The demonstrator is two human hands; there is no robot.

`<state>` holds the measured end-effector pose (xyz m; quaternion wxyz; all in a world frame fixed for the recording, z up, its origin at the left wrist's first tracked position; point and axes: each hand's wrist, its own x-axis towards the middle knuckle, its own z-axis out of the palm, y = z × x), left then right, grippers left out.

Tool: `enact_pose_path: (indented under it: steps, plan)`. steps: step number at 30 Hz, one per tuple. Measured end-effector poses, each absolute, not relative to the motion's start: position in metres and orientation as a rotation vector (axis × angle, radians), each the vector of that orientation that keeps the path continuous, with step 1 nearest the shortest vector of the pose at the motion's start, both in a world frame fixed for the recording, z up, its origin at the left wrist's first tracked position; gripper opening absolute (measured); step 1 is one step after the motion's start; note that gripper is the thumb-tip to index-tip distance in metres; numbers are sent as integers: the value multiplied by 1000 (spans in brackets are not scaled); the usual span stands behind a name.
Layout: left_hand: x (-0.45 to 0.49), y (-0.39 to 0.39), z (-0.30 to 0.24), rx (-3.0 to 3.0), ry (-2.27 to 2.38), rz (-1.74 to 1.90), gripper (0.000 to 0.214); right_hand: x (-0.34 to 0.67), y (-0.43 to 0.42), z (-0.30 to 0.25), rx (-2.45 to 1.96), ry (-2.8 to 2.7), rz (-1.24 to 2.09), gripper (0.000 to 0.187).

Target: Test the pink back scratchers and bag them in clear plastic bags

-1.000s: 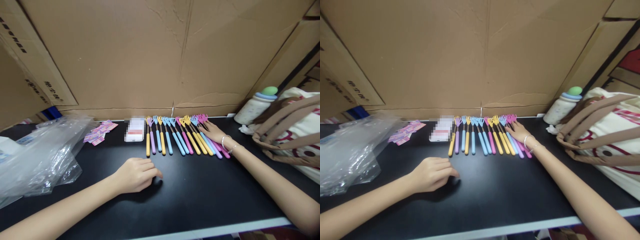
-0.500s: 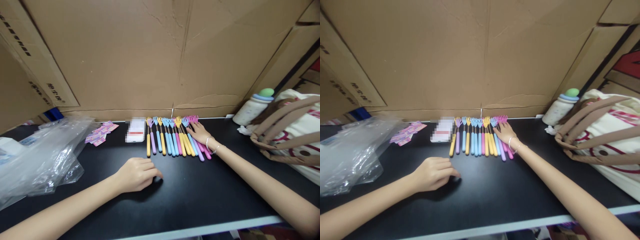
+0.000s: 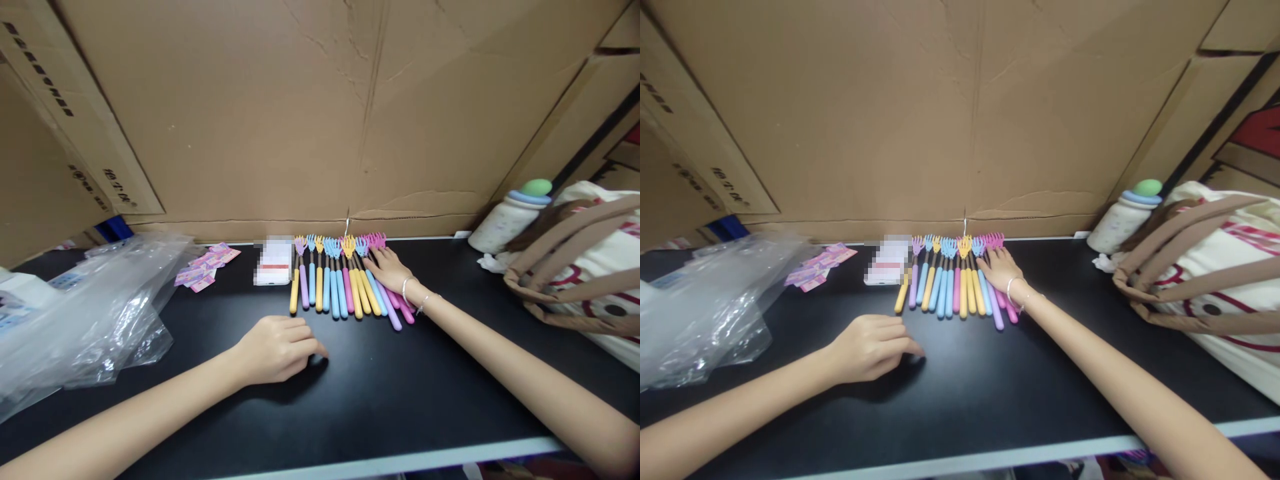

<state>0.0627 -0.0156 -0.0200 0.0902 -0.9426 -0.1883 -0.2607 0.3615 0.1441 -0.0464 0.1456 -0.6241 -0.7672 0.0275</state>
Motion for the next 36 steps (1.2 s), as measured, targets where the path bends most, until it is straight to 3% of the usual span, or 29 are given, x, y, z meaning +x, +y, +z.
enact_pose_path:
  steps: [19, 36]
  plan:
    - [63, -14, -22, -2767, -546, -701, 27, 421, 161, -28, -1623, -2142, -30, 47]
    - [63, -13, -22, -2834, -541, -680, 24, 425, 161, -46, -1693, -2308, -226, 55]
